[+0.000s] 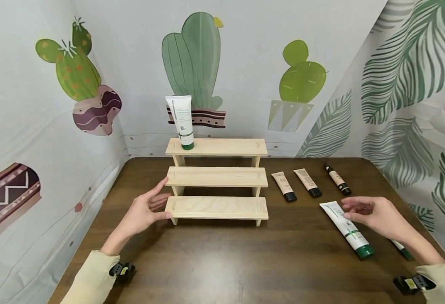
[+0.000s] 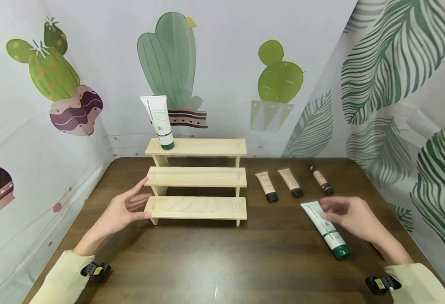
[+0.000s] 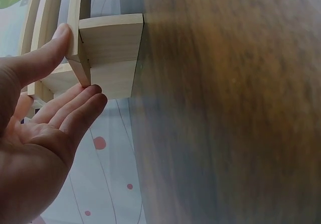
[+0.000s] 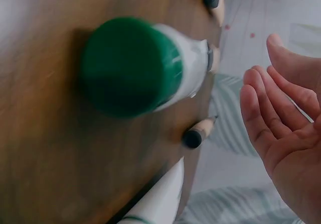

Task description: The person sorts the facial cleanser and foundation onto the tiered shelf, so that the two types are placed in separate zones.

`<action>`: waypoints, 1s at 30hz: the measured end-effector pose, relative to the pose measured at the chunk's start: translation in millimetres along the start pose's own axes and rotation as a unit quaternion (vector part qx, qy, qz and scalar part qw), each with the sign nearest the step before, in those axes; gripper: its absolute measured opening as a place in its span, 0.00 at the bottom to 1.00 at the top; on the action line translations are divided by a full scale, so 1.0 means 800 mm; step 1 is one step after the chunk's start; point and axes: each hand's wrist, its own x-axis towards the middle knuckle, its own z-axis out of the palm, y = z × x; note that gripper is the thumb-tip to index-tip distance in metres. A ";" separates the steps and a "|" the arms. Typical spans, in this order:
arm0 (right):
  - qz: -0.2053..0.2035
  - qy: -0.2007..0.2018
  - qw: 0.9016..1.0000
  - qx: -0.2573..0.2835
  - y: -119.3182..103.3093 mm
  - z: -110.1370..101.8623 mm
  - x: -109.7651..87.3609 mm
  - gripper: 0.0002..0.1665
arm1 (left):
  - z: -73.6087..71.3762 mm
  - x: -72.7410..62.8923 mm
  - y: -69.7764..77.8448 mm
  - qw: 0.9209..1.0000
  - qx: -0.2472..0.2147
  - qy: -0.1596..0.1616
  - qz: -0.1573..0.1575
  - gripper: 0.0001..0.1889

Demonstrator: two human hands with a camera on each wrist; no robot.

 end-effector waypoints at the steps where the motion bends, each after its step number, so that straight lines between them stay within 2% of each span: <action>1: 0.005 -0.007 1.000 0.001 0.003 0.000 -0.004 0.19 | -0.001 0.000 0.000 1.000 -0.002 0.000 0.002 0.58; 8: 0.021 -0.053 0.998 -0.016 0.024 -0.005 -0.026 0.25 | -0.002 0.001 0.000 1.000 0.001 0.000 0.000 0.58; 15: 0.037 -0.110 0.993 -0.005 0.038 -0.015 -0.036 0.24 | -0.001 0.001 0.000 1.000 -0.002 0.003 0.001 0.58; 21: 0.030 -0.164 0.985 0.045 0.048 -0.015 -0.031 0.25 | -0.001 0.001 0.000 1.000 -0.005 0.003 -0.001 0.58; 30: 0.031 -0.231 0.963 0.137 0.057 -0.016 -0.020 0.26 | -0.001 0.000 0.001 1.000 -0.002 0.000 -0.005 0.58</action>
